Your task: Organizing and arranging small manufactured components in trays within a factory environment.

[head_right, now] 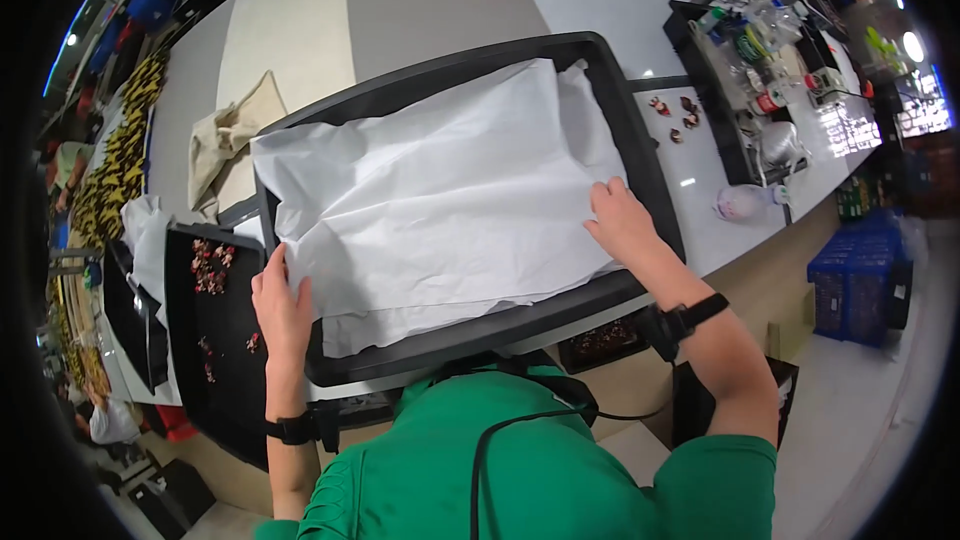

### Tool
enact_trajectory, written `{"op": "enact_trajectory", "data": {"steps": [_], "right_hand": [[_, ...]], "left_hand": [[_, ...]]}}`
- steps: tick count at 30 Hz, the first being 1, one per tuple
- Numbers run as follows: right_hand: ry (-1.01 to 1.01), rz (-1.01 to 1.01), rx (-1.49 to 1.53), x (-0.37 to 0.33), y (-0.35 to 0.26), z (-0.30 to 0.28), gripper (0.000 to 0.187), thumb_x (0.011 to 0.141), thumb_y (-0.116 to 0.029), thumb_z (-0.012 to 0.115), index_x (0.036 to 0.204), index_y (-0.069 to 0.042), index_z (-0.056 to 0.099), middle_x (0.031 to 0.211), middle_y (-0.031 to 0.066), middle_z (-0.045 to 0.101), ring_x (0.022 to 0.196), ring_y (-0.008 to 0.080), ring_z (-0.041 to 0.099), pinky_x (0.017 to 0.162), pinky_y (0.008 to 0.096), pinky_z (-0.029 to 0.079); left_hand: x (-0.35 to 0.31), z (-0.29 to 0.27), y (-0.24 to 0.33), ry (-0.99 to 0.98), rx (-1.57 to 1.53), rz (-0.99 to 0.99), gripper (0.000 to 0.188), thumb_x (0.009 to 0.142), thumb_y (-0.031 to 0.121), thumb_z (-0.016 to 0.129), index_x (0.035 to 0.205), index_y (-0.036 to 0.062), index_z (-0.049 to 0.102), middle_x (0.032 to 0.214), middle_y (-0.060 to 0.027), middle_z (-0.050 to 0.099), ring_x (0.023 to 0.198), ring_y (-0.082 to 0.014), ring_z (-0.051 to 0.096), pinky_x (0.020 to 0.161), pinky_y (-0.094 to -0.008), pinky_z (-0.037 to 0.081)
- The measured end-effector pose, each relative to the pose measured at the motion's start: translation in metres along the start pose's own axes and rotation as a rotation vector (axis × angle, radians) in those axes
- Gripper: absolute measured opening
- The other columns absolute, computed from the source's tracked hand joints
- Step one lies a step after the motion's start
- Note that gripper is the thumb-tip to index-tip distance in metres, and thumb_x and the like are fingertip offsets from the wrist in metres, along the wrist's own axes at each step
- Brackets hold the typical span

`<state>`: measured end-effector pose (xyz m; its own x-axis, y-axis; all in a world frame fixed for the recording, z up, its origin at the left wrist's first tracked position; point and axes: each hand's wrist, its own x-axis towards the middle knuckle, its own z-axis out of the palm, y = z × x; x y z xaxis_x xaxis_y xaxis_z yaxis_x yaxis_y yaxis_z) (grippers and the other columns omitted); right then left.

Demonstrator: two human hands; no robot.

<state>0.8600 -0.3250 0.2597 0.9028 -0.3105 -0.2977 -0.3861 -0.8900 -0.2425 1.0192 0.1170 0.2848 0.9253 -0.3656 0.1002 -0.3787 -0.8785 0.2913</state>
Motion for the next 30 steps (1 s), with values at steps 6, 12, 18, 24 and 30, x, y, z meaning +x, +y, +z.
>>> {"op": "enact_trajectory", "data": {"steps": [6, 12, 18, 24, 30], "right_hand": [[-0.102, 0.160, -0.038, -0.002, 0.012, 0.018, 0.053, 0.073, -0.019, 0.078, 0.114, -0.009, 0.046, 0.112, 0.0180, 0.051, 0.105, 0.0387, 0.058, 0.087, 0.0456, 0.052], [-0.296, 0.131, -0.031, -0.006, 0.032, 0.024, 0.038, 0.077, -0.010, 0.069, 0.110, -0.007, 0.051, 0.116, 0.0199, 0.050, 0.101, 0.0409, 0.060, 0.087, 0.0443, 0.051], [-0.238, 0.053, 0.018, -0.011, 0.052, 0.041, 0.027, 0.086, 0.000, 0.046, 0.111, -0.007, 0.056, 0.119, 0.0191, 0.049, 0.104, 0.0409, 0.059, 0.088, 0.0447, 0.050], [-0.244, 0.049, -0.074, -0.014, 0.051, 0.034, 0.023, 0.089, -0.004, 0.046, 0.110, -0.006, 0.055, 0.116, 0.0197, 0.049, 0.099, 0.0405, 0.061, 0.087, 0.0462, 0.050], [-0.258, -0.013, -0.114, -0.008, 0.047, 0.034, 0.024, 0.086, -0.003, 0.051, 0.110, -0.006, 0.056, 0.115, 0.0196, 0.050, 0.098, 0.0390, 0.061, 0.085, 0.0447, 0.051]], "left_hand": [[-0.001, -0.008, 0.009, 0.037, -0.376, 0.039, 0.047, 0.088, -0.006, 0.054, 0.134, 0.0077, 0.052, 0.099, -0.0110, 0.055, 0.083, -0.0224, 0.053, 0.071, -0.0296, 0.044], [0.001, -0.038, 0.021, 0.061, -0.543, 0.072, 0.040, 0.092, -0.008, 0.051, 0.128, 0.0089, 0.059, 0.104, -0.0031, 0.049, 0.083, -0.0109, 0.047, 0.066, -0.0206, 0.037], [-0.014, -0.098, 0.036, 0.192, -0.387, 0.111, 0.034, 0.091, -0.009, 0.051, 0.119, 0.0071, 0.064, 0.114, -0.0097, 0.052, 0.091, -0.0168, 0.054, 0.071, -0.0258, 0.044], [-0.037, -0.059, -0.012, -0.001, 0.096, -0.083, 0.044, 0.082, -0.006, 0.056, 0.122, 0.0137, 0.062, 0.124, -0.0130, 0.052, 0.101, -0.0326, 0.064, 0.082, -0.0408, 0.053], [-0.049, -0.028, -0.036, -0.022, 0.269, -0.009, 0.055, 0.078, -0.005, 0.061, 0.129, 0.0111, 0.056, 0.135, -0.0169, 0.047, 0.118, -0.0352, 0.052, 0.094, -0.0448, 0.046]]}}
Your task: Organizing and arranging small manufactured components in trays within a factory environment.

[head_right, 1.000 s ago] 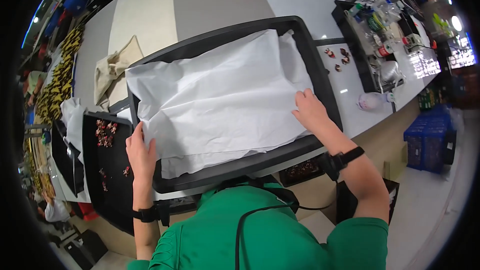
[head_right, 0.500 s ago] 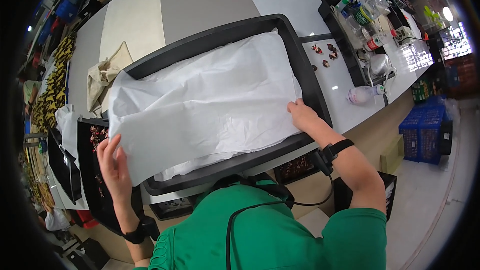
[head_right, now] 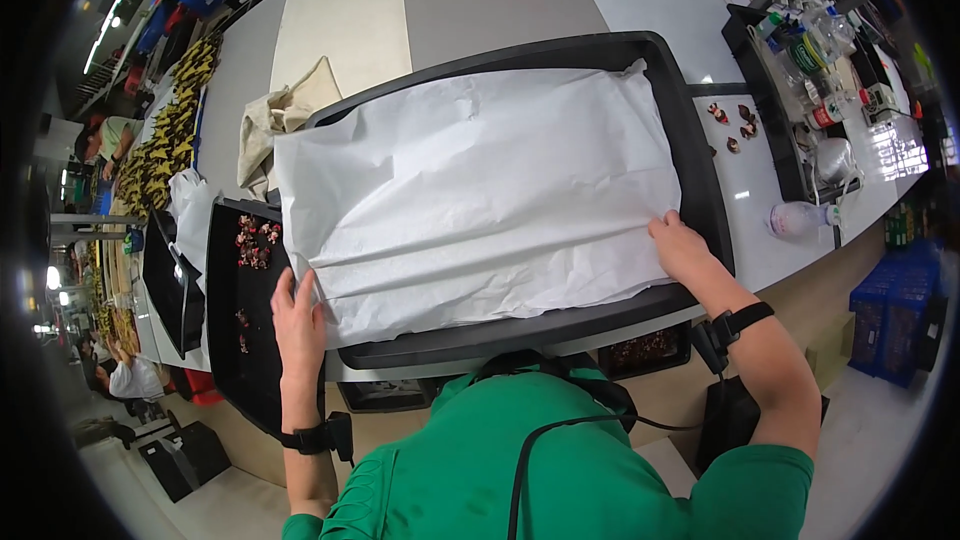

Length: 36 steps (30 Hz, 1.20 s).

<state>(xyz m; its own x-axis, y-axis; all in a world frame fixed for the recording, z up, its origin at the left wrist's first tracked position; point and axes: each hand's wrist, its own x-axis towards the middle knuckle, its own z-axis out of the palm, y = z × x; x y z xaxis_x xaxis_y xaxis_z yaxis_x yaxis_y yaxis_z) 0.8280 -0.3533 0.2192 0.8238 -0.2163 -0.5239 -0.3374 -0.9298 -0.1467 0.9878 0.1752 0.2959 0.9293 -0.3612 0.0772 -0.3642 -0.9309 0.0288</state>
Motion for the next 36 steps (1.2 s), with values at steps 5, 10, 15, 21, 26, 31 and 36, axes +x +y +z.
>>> {"op": "enact_trajectory", "data": {"steps": [5, 10, 15, 21, 26, 31, 36], "right_hand": [[-0.094, 0.055, -0.117, -0.006, -0.030, -0.054, 0.027, 0.083, -0.007, 0.061, 0.109, -0.008, 0.058, 0.113, 0.0177, 0.055, 0.099, 0.0377, 0.061, 0.083, 0.0429, 0.052], [0.380, -0.380, 0.069, 0.029, -0.107, -0.081, 0.039, 0.081, -0.021, 0.071, 0.116, -0.008, 0.059, 0.120, 0.0152, 0.058, 0.110, 0.0335, 0.057, 0.090, 0.0423, 0.046], [0.579, -0.512, 0.007, 0.098, -0.109, -0.034, 0.048, 0.080, -0.023, 0.071, 0.125, -0.010, 0.057, 0.130, 0.0156, 0.054, 0.121, 0.0327, 0.050, 0.097, 0.0433, 0.041], [0.543, -0.560, 0.018, 0.082, -0.120, -0.055, 0.053, 0.080, -0.023, 0.072, 0.129, -0.011, 0.055, 0.137, 0.0171, 0.049, 0.123, 0.0319, 0.049, 0.097, 0.0433, 0.040], [0.117, -0.736, 0.079, 0.043, -0.101, -0.046, 0.052, 0.076, -0.021, 0.076, 0.125, -0.015, 0.059, 0.136, 0.0148, 0.050, 0.121, 0.0319, 0.050, 0.097, 0.0434, 0.040], [-0.051, -0.755, -0.029, 0.019, -0.062, -0.036, 0.038, 0.072, -0.019, 0.078, 0.109, -0.016, 0.067, 0.131, 0.0120, 0.053, 0.119, 0.0308, 0.050, 0.096, 0.0435, 0.040], [-0.017, -0.741, -0.137, 0.021, -0.053, -0.029, 0.030, 0.070, -0.017, 0.079, 0.098, -0.015, 0.069, 0.119, 0.0098, 0.056, 0.109, 0.0304, 0.054, 0.091, 0.0411, 0.043]], "left_hand": [[0.043, -0.040, 0.059, 0.072, -0.167, 0.168, 0.058, 0.080, 0.002, 0.067, 0.135, 0.0130, 0.052, 0.139, -0.0160, 0.046, 0.131, -0.0344, 0.042, 0.110, -0.0479, 0.032], [0.072, 0.016, 0.084, -0.110, -0.103, 0.422, 0.056, 0.085, 0.028, 0.068, 0.137, 0.0201, 0.050, 0.139, -0.0124, 0.048, 0.136, -0.0330, 0.038, 0.114, -0.0513, 0.024], [0.096, 0.079, 0.092, -0.150, -0.036, 0.476, 0.060, 0.087, 0.043, 0.063, 0.141, 0.0236, 0.045, 0.142, -0.0141, 0.046, 0.136, -0.0332, 0.037, 0.114, -0.0537, 0.022], [0.096, 0.096, 0.085, -0.246, -0.002, 0.405, 0.069, 0.086, 0.052, 0.060, 0.146, 0.0248, 0.038, 0.149, -0.0156, 0.035, 0.140, -0.0332, 0.030, 0.113, -0.0602, 0.020], [0.083, 0.096, 0.091, -0.305, 0.009, 0.302, 0.072, 0.086, 0.052, 0.061, 0.148, 0.0252, 0.035, 0.151, -0.0151, 0.033, 0.141, -0.0355, 0.027, 0.109, -0.0673, 0.019], [0.065, 0.088, 0.101, -0.355, 0.010, 0.231, 0.074, 0.086, 0.050, 0.061, 0.149, 0.0245, 0.032, 0.152, -0.0152, 0.031, 0.142, -0.0378, 0.025, 0.107, -0.0711, 0.017], [0.066, 0.093, 0.086, -0.382, 0.044, 0.255, 0.076, 0.085, 0.043, 0.065, 0.150, 0.0202, 0.030, 0.152, -0.0177, 0.031, 0.143, -0.0360, 0.024, 0.111, -0.0643, 0.018]]}}
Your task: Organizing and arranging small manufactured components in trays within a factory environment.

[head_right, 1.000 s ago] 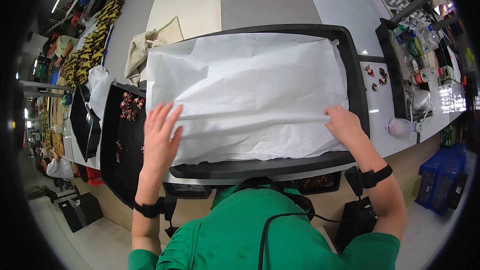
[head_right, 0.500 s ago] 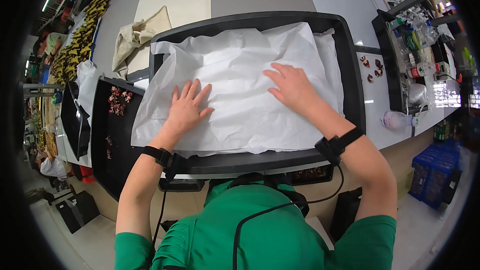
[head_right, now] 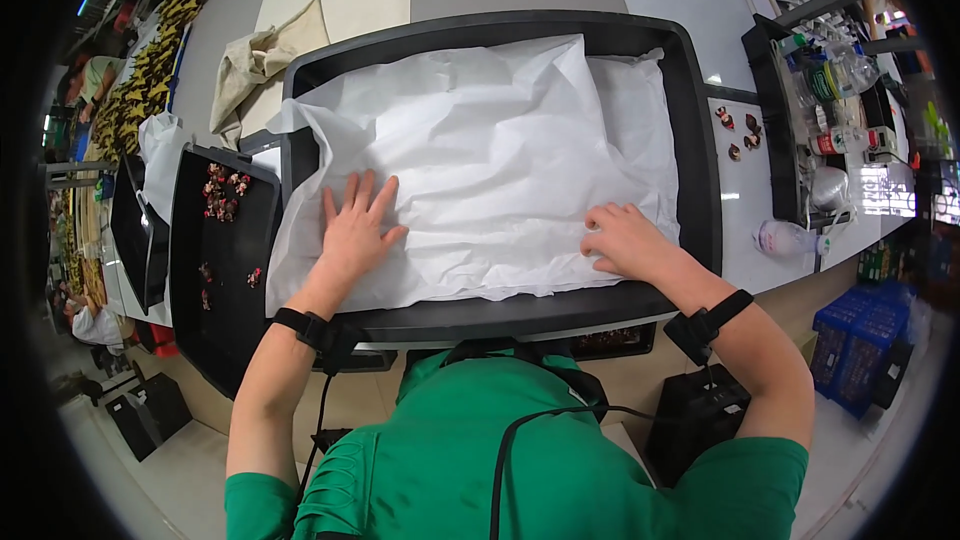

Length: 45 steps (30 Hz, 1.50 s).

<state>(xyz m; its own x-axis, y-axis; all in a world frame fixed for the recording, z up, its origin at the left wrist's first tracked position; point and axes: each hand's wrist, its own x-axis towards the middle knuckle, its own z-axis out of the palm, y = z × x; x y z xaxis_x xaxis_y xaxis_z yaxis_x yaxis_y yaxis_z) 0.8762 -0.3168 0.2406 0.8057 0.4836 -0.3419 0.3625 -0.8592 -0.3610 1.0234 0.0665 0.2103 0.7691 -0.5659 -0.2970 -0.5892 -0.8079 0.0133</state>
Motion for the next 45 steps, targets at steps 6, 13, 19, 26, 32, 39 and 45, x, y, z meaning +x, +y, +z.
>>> {"op": "enact_trajectory", "data": {"steps": [6, 13, 19, 26, 32, 39, 45], "right_hand": [[-0.348, 0.182, 0.357, -0.001, -0.012, 0.002, 0.022, 0.082, -0.023, 0.069, 0.102, -0.014, 0.069, 0.108, 0.0097, 0.064, 0.097, 0.0286, 0.062, 0.080, 0.0365, 0.050], [-0.272, 0.200, 0.616, 0.024, 0.001, -0.017, 0.031, 0.088, -0.024, 0.060, 0.116, -0.009, 0.063, 0.096, 0.0114, 0.069, 0.087, 0.0280, 0.066, 0.080, 0.0367, 0.051], [0.140, 0.334, 0.983, 0.102, 0.024, -0.045, 0.050, 0.093, -0.021, 0.059, 0.138, -0.011, 0.041, 0.097, 0.0077, 0.063, 0.085, 0.0156, 0.065, 0.072, 0.0293, 0.051], [0.783, 0.909, 1.528, 0.120, 0.107, -0.026, 0.058, 0.094, -0.022, 0.057, 0.145, -0.014, 0.030, 0.109, 0.0095, 0.060, 0.088, 0.0171, 0.063, 0.070, 0.0294, 0.050], [0.979, 0.879, 1.422, 0.113, 0.127, -0.004, 0.041, 0.094, -0.016, 0.054, 0.134, -0.011, 0.045, 0.109, 0.0104, 0.062, 0.088, 0.0192, 0.065, 0.072, 0.0330, 0.051], [1.023, 0.667, 0.533, 0.116, 0.137, 0.014, 0.028, 0.089, -0.012, 0.060, 0.117, -0.007, 0.059, 0.106, 0.0094, 0.062, 0.090, 0.0258, 0.063, 0.079, 0.0343, 0.051], [0.646, 0.552, 0.579, 0.066, 0.073, -0.038, 0.017, 0.089, -0.014, 0.060, 0.105, -0.007, 0.062, 0.095, 0.0096, 0.064, 0.079, 0.0233, 0.062, 0.072, 0.0352, 0.049]], "left_hand": [[-0.037, -0.060, 0.002, -0.181, -0.196, 0.117, 0.075, 0.085, 0.034, 0.068, 0.148, 0.0170, 0.033, 0.148, -0.0203, 0.035, 0.141, -0.0378, 0.027, 0.113, -0.0526, 0.025], [-0.034, -0.080, -0.002, -0.574, -0.016, 0.126, 0.071, 0.083, 0.035, 0.068, 0.145, 0.0156, 0.039, 0.144, -0.0185, 0.042, 0.138, -0.0387, 0.033, 0.107, -0.0546, 0.035], [0.035, -0.073, 0.031, -0.161, -0.189, 0.081, 0.076, 0.086, 0.038, 0.067, 0.149, 0.0177, 0.031, 0.149, -0.0226, 0.033, 0.135, -0.0450, 0.035, 0.103, -0.0497, 0.042], [0.072, -0.033, 0.032, -0.201, -0.079, -0.066, 0.091, 0.078, 0.050, 0.073, 0.151, 0.0261, 0.025, 0.156, -0.0187, 0.018, 0.143, -0.0448, 0.018, 0.097, -0.0732, 0.034], [0.069, -0.033, 0.030, -0.127, -0.048, -0.016, 0.089, 0.079, 0.054, 0.070, 0.151, 0.0241, 0.028, 0.156, -0.0188, 0.019, 0.143, -0.0429, 0.019, 0.103, -0.0701, 0.030], [0.081, -0.009, 0.019, -0.010, -0.086, -0.015, 0.078, 0.085, 0.053, 0.062, 0.150, 0.0227, 0.031, 0.155, -0.0192, 0.023, 0.144, -0.0398, 0.019, 0.111, -0.0626, 0.020], [0.087, -0.013, 0.022, 0.141, -0.077, 0.090, 0.075, 0.087, 0.056, 0.057, 0.150, 0.0245, 0.031, 0.155, -0.0168, 0.026, 0.144, -0.0377, 0.020, 0.112, -0.0630, 0.017]]}}
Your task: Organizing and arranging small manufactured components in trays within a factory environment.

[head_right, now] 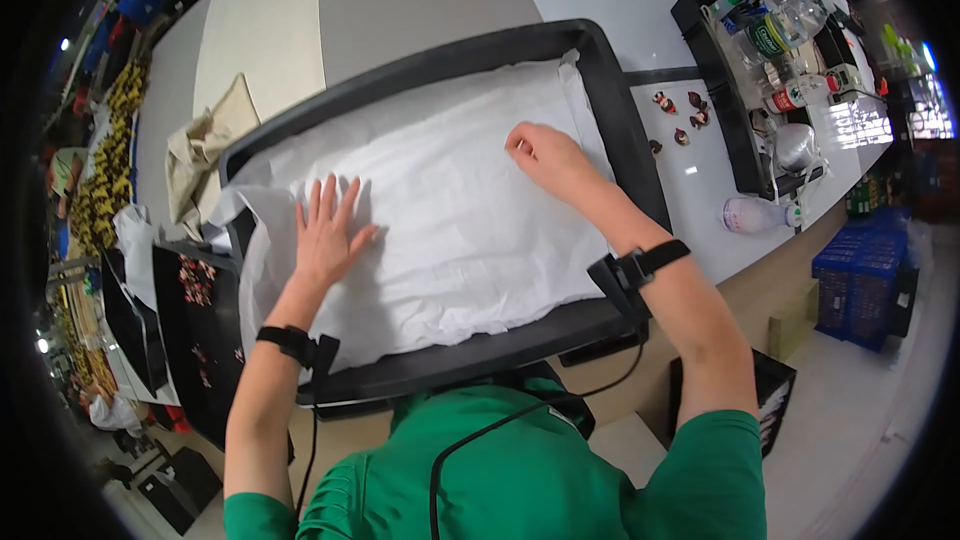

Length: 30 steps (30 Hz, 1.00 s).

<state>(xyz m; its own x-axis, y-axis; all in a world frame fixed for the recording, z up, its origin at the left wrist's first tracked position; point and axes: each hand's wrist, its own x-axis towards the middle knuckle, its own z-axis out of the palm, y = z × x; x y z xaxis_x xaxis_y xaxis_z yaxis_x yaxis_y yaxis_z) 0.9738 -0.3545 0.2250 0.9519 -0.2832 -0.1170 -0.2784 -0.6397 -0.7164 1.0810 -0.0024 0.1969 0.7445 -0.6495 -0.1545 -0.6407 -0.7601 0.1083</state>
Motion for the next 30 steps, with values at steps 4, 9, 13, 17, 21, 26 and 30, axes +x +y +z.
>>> {"op": "enact_trajectory", "data": {"steps": [4, 9, 13, 17, 21, 26, 30], "right_hand": [[-0.707, 0.017, 0.034, -0.056, -0.009, 0.011, 0.018, 0.088, -0.017, 0.060, 0.104, -0.007, 0.064, 0.079, 0.0076, 0.064, 0.074, 0.0204, 0.061, 0.068, 0.0323, 0.048], [-1.158, 0.181, -0.044, -0.107, 0.009, 0.024, 0.023, 0.087, -0.017, 0.058, 0.108, -0.010, 0.064, 0.084, 0.0093, 0.066, 0.081, 0.0221, 0.063, 0.074, 0.0344, 0.049], [-1.222, 0.117, -0.198, -0.095, -0.014, 0.020, 0.025, 0.087, -0.016, 0.057, 0.110, -0.010, 0.064, 0.090, 0.0106, 0.066, 0.088, 0.0258, 0.064, 0.078, 0.0374, 0.049], [-1.058, -0.179, -0.170, -0.065, -0.072, 0.062, 0.026, 0.088, -0.016, 0.057, 0.113, -0.011, 0.062, 0.104, 0.0131, 0.066, 0.098, 0.0312, 0.062, 0.084, 0.0414, 0.049], [-1.111, -0.303, -0.103, -0.061, -0.099, 0.143, 0.032, 0.088, -0.017, 0.058, 0.120, -0.011, 0.058, 0.109, 0.0152, 0.065, 0.103, 0.0342, 0.061, 0.086, 0.0444, 0.049], [-1.371, -0.323, -0.308, -0.080, -0.117, 0.178, 0.039, 0.089, -0.012, 0.053, 0.128, -0.013, 0.053, 0.113, 0.0156, 0.066, 0.104, 0.0348, 0.063, 0.086, 0.0460, 0.049], [-1.430, -0.381, -0.304, -0.073, -0.125, 0.164, 0.041, 0.089, -0.010, 0.051, 0.131, -0.014, 0.052, 0.110, 0.0160, 0.066, 0.101, 0.0353, 0.064, 0.084, 0.0467, 0.050]], "left_hand": [[0.019, 0.008, 0.001, 0.065, 0.010, 0.018, 0.070, 0.087, 0.055, 0.058, 0.148, 0.0269, 0.037, 0.153, -0.0143, 0.030, 0.144, -0.0355, 0.023, 0.112, -0.0622, 0.018], [0.029, 0.028, -0.003, 0.113, -0.015, 0.061, 0.065, 0.089, 0.058, 0.053, 0.146, 0.0286, 0.040, 0.153, -0.0125, 0.031, 0.144, -0.0338, 0.022, 0.112, -0.0626, 0.016], [0.024, 0.039, -0.008, 0.132, 0.029, 0.074, 0.066, 0.091, 0.061, 0.048, 0.148, 0.0297, 0.036, 0.156, -0.0117, 0.027, 0.146, -0.0322, 0.019, 0.113, -0.0622, 0.012], [0.022, 0.045, -0.009, 0.166, 0.020, 0.098, 0.066, 0.091, 0.062, 0.046, 0.148, 0.0308, 0.036, 0.156, -0.0113, 0.027, 0.146, -0.0314, 0.019, 0.113, -0.0628, 0.012], [0.030, 0.046, -0.006, 0.181, 0.011, 0.127, 0.067, 0.090, 0.064, 0.045, 0.147, 0.0315, 0.037, 0.155, -0.0101, 0.028, 0.145, -0.0306, 0.020, 0.112, -0.0628, 0.012], [0.030, 0.045, -0.012, 0.183, 0.018, 0.120, 0.067, 0.090, 0.065, 0.044, 0.147, 0.0323, 0.036, 0.155, -0.0095, 0.028, 0.145, -0.0304, 0.021, 0.113, -0.0626, 0.013], [0.027, 0.046, -0.017, 0.219, -0.008, 0.092, 0.068, 0.089, 0.065, 0.044, 0.147, 0.0314, 0.036, 0.154, -0.0108, 0.029, 0.145, -0.0311, 0.021, 0.114, -0.0599, 0.012]]}}
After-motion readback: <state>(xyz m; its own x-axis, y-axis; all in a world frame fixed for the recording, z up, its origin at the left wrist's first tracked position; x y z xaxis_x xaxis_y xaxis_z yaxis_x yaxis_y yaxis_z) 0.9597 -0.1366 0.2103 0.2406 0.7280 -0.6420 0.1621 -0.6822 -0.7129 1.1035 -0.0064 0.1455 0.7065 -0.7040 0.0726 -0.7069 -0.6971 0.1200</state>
